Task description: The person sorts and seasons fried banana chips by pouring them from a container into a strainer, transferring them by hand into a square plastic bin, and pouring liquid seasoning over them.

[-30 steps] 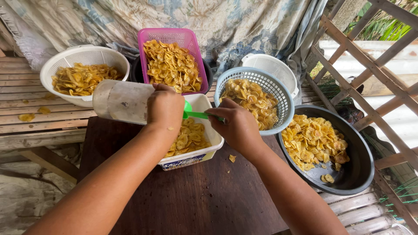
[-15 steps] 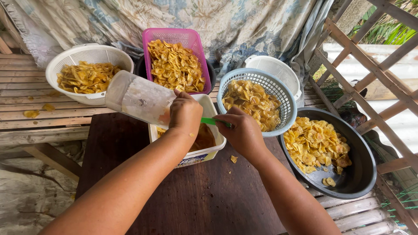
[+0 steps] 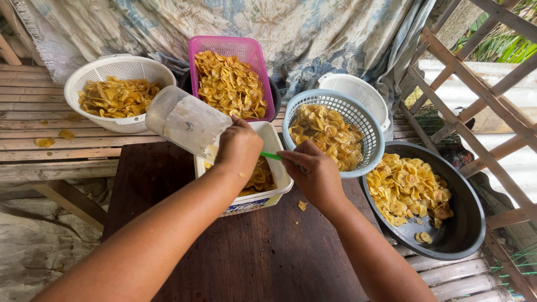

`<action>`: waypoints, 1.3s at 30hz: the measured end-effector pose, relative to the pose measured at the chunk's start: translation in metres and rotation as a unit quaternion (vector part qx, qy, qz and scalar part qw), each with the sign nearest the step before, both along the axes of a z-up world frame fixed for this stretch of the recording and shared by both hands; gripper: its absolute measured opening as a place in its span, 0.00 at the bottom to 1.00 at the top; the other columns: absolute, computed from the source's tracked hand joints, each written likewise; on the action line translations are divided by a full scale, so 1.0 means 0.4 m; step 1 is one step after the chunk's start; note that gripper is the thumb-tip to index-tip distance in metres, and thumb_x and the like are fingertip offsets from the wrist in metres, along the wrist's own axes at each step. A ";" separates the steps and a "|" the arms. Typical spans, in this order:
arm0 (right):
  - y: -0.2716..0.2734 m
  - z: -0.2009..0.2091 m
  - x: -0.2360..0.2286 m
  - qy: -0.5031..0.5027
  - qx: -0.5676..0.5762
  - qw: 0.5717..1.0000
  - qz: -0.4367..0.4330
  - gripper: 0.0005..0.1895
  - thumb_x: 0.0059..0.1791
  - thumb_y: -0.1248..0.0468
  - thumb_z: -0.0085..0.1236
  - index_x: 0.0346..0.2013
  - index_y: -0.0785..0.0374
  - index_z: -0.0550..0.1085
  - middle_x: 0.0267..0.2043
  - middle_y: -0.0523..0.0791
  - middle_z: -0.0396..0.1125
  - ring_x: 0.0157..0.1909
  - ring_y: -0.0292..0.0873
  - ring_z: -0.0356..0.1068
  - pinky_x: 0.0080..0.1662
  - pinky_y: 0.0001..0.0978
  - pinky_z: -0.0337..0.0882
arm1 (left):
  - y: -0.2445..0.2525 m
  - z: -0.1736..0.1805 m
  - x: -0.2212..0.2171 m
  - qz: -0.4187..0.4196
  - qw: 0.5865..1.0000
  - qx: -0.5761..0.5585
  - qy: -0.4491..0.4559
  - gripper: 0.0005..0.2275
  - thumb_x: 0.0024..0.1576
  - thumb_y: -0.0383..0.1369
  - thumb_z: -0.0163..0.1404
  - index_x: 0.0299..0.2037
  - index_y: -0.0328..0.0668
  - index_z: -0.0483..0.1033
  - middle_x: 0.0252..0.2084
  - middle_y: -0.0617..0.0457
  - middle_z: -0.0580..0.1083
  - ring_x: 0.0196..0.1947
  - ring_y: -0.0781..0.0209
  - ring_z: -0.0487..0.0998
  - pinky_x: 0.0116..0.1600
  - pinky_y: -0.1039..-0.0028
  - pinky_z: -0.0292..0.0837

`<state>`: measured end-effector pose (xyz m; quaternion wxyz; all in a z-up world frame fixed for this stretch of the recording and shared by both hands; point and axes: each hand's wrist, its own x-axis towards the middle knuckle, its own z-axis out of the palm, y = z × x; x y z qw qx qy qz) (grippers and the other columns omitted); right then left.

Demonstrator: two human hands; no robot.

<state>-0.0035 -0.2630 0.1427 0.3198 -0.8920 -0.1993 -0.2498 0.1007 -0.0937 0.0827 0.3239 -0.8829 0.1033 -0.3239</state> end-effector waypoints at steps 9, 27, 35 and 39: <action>0.068 -0.020 0.091 0.066 0.098 0.993 0.012 0.12 0.48 0.67 0.63 0.46 0.63 0.81 0.34 0.44 0.69 0.30 0.35 0.66 0.33 0.31 0.68 | 0.146 0.183 0.012 -0.104 0.942 -0.286 0.144 0.05 0.49 0.29 0.56 0.32 0.47 0.85 0.35 0.44 0.79 0.32 0.49 0.81 0.34 0.62 0.76; 0.027 -0.096 0.066 0.156 -0.134 0.964 -0.171 0.27 0.51 0.46 0.56 0.59 0.57 0.73 0.50 0.55 0.68 0.47 0.59 0.73 0.47 0.50 0.72 | 0.739 0.002 0.058 0.118 0.735 -0.653 0.143 0.12 0.51 0.31 0.55 0.44 0.39 0.83 0.44 0.35 0.79 0.45 0.37 0.80 0.48 0.54 0.74; -0.002 -0.197 0.107 0.166 -0.001 0.984 -0.071 0.31 0.50 0.61 0.57 0.67 0.60 0.63 0.43 0.56 0.70 0.45 0.57 0.71 0.47 0.45 0.70 | 0.702 0.018 0.033 0.162 0.713 -0.662 0.165 0.17 0.66 0.48 0.49 0.46 0.43 0.83 0.38 0.41 0.83 0.41 0.45 0.82 0.48 0.56 0.73; -0.006 -0.194 0.109 0.311 0.098 0.941 -0.093 0.34 0.48 0.65 0.53 0.71 0.55 0.60 0.28 0.50 0.66 0.31 0.45 0.67 0.38 0.37 0.68 | 0.611 0.045 -0.058 0.032 0.788 -0.612 -0.051 0.18 0.69 0.47 0.49 0.54 0.39 0.77 0.41 0.43 0.77 0.40 0.43 0.79 0.41 0.55 0.72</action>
